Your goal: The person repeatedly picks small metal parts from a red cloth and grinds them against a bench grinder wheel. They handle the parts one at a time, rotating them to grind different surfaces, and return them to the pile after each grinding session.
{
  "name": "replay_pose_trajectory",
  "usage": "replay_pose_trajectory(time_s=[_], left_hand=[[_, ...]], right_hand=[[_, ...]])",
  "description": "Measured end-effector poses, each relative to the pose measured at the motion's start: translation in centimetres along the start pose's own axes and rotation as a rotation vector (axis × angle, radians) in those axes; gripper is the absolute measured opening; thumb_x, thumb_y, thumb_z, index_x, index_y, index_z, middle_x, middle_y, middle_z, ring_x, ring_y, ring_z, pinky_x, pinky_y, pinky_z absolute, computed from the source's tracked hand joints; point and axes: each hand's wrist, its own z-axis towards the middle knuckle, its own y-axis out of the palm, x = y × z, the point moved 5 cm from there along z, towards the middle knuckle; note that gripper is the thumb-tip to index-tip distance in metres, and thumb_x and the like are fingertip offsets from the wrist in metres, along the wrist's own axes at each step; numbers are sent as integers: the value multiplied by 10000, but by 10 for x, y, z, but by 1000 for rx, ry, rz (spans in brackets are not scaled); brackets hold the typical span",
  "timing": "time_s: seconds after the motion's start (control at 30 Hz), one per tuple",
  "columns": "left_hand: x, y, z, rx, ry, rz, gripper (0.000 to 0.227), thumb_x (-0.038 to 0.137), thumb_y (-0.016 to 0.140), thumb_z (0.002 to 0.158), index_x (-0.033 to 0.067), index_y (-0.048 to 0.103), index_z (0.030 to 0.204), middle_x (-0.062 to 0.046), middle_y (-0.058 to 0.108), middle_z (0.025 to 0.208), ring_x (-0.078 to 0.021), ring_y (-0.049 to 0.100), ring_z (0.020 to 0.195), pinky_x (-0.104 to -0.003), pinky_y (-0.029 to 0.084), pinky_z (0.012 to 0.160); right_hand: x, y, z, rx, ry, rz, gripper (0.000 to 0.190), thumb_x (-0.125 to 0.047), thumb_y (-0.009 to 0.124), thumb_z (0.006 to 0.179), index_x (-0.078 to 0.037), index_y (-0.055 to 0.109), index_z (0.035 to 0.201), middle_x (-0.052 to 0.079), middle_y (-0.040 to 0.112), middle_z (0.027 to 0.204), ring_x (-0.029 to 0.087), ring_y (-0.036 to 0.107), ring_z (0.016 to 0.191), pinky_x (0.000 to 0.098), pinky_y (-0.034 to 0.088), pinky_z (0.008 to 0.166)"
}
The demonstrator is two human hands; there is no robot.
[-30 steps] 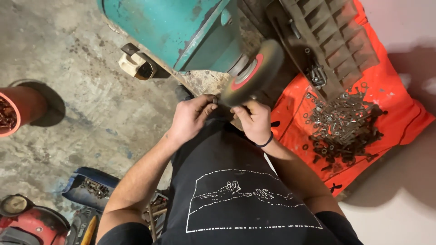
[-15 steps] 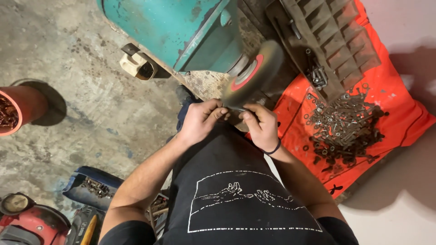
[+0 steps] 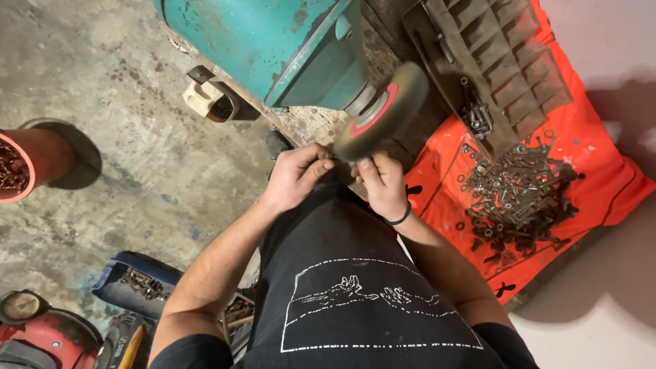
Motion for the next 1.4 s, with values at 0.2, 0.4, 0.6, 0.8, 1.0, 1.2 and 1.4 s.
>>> replay_pose_trajectory(time_s=[0.2, 0.4, 0.6, 0.8, 1.0, 1.2, 1.4], left_hand=[[-3, 16, 5, -59, -88, -118, 239, 168, 708, 974, 18, 636, 801, -68, 677, 664, -105, 652, 616, -282, 527, 588], [-24, 12, 0, 13, -42, -29, 327, 196, 735, 995, -4, 575, 791, -114, 522, 634, -153, 452, 582, -324, 452, 561], [-15, 0, 1, 37, 25, -21, 272, 191, 711, 987, 7, 609, 816, -99, 544, 671, -142, 495, 604, -332, 453, 583], [-21, 16, 7, -42, 14, -75, 288, 167, 744, 960, -11, 615, 774, -98, 556, 643, -154, 512, 576, -316, 453, 574], [-25, 20, 5, -50, -11, -143, 303, 191, 703, 996, -2, 631, 773, -61, 670, 689, -109, 640, 627, -278, 512, 608], [-16, 1, 2, -2, -29, -96, 295, 225, 663, 1012, 5, 703, 820, -47, 696, 687, -75, 635, 635, -264, 511, 603], [-18, 1, -3, -29, -20, -55, 211, 217, 664, 1031, 7, 656, 1012, -94, 682, 821, -170, 619, 734, -316, 533, 702]], right_hand=[[8, -19, -4, 26, 29, -33, 340, -284, 529, 1093, 0, 640, 943, 13, 670, 803, 69, 607, 676, 217, 493, 611], [12, -10, 1, -1, 76, 37, 325, -294, 515, 1098, -21, 632, 967, -1, 661, 814, 56, 598, 682, 208, 475, 598], [38, 5, -2, 35, 156, 178, 308, -292, 523, 1096, -36, 626, 960, -16, 630, 820, 43, 547, 673, 200, 434, 579], [44, -11, -7, 82, 231, 272, 386, -274, 518, 1116, -46, 577, 810, -24, 537, 674, 47, 442, 572, 225, 346, 521], [17, -11, 4, 53, 182, 238, 355, -239, 510, 1092, -44, 556, 798, -20, 506, 652, 57, 420, 554, 239, 338, 509], [41, 10, 7, 33, 177, 384, 269, -165, 541, 1042, -37, 560, 806, -5, 510, 662, 68, 420, 558, 252, 323, 504], [22, 12, 3, 83, 361, 523, 269, -197, 531, 1043, -76, 561, 805, -22, 477, 620, 61, 394, 505, 238, 287, 455]])
